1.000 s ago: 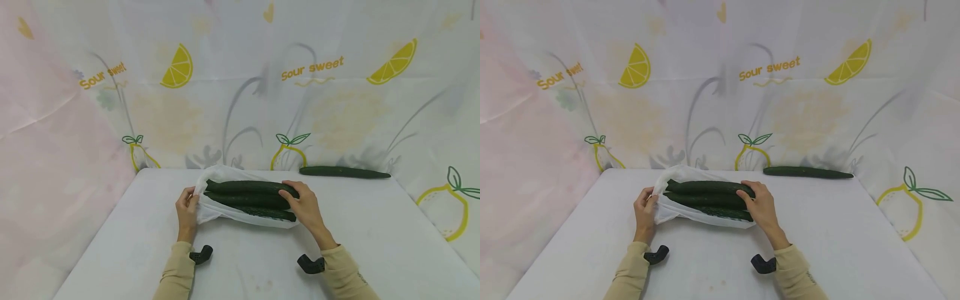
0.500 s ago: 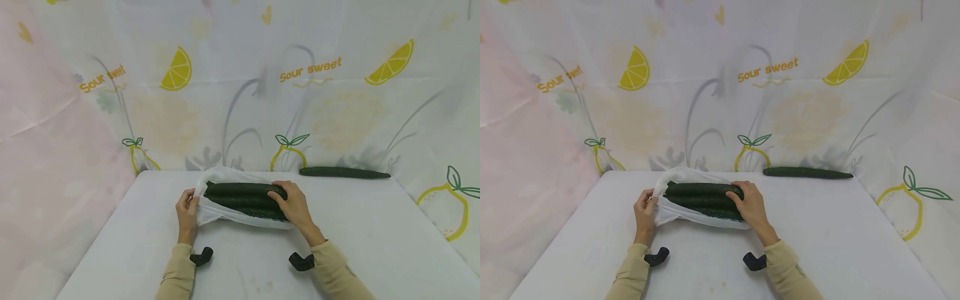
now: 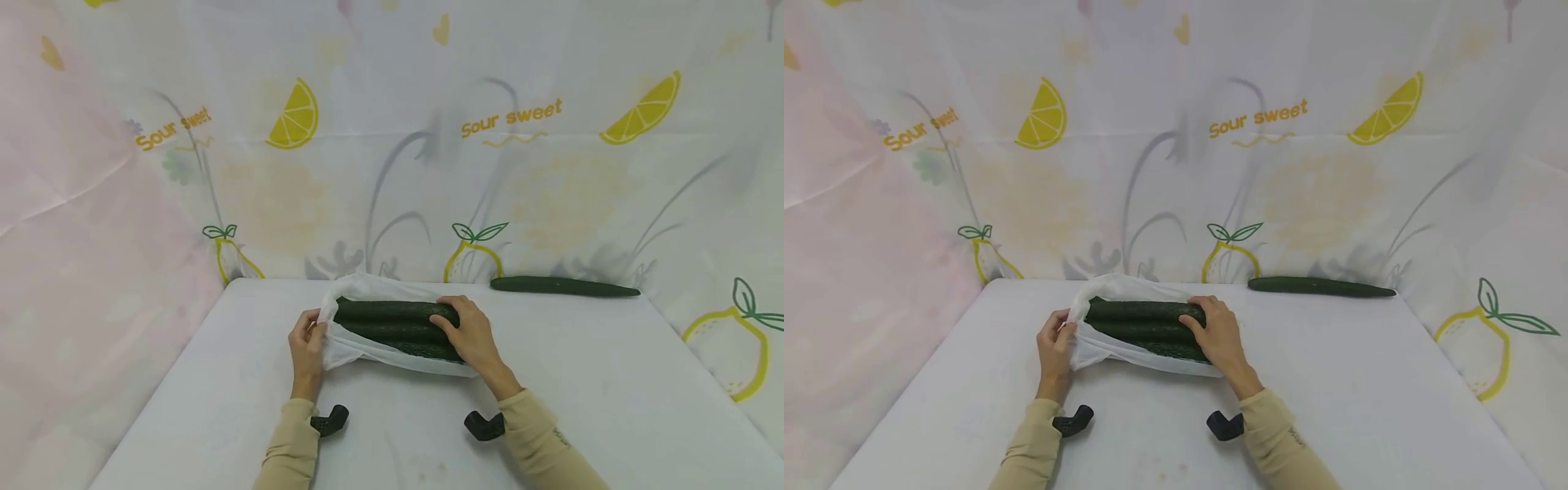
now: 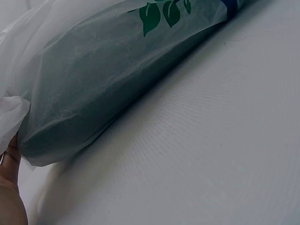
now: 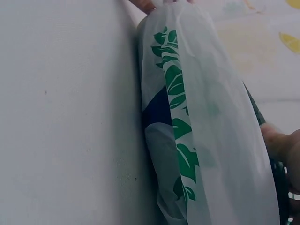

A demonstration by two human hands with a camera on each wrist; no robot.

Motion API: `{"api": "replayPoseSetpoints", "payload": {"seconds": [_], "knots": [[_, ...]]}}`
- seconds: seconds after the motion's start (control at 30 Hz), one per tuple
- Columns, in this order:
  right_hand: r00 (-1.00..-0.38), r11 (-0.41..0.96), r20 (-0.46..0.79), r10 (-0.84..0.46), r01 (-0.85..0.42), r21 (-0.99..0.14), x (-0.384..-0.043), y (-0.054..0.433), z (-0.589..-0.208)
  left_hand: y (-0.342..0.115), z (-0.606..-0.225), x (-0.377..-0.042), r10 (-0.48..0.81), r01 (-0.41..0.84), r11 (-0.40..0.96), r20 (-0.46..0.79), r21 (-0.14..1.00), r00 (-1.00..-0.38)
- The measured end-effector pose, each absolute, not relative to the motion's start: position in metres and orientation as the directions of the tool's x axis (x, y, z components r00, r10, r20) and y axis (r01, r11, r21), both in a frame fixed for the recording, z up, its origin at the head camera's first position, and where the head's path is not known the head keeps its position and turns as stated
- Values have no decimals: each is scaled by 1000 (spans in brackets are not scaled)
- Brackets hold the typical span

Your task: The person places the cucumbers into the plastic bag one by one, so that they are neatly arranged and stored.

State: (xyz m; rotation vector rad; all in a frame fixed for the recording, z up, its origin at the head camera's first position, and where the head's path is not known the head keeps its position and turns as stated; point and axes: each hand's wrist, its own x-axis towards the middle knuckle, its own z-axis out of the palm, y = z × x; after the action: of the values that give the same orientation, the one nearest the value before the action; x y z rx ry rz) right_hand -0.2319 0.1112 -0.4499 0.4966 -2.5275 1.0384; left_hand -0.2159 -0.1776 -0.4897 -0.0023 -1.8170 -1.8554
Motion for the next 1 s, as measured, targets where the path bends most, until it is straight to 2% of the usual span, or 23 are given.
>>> {"api": "replayPoseSetpoints", "payload": {"seconds": [0.4, 0.6, 1.0], "knots": [[-838, 680, 509, -197, -491, -545, -237, 106, -453, -177, -498, -219, -388, 367, 83, 369, 927, -845], [-847, 684, 496, -192, -477, -551, -238, 107, -450, -176, -496, -219, -392, 368, 87, 371, 926, -842], [-826, 691, 477, -300, -533, -488, -235, 113, -444, -175, -488, -215, -387, 351, 52, 343, 935, -856]]}}
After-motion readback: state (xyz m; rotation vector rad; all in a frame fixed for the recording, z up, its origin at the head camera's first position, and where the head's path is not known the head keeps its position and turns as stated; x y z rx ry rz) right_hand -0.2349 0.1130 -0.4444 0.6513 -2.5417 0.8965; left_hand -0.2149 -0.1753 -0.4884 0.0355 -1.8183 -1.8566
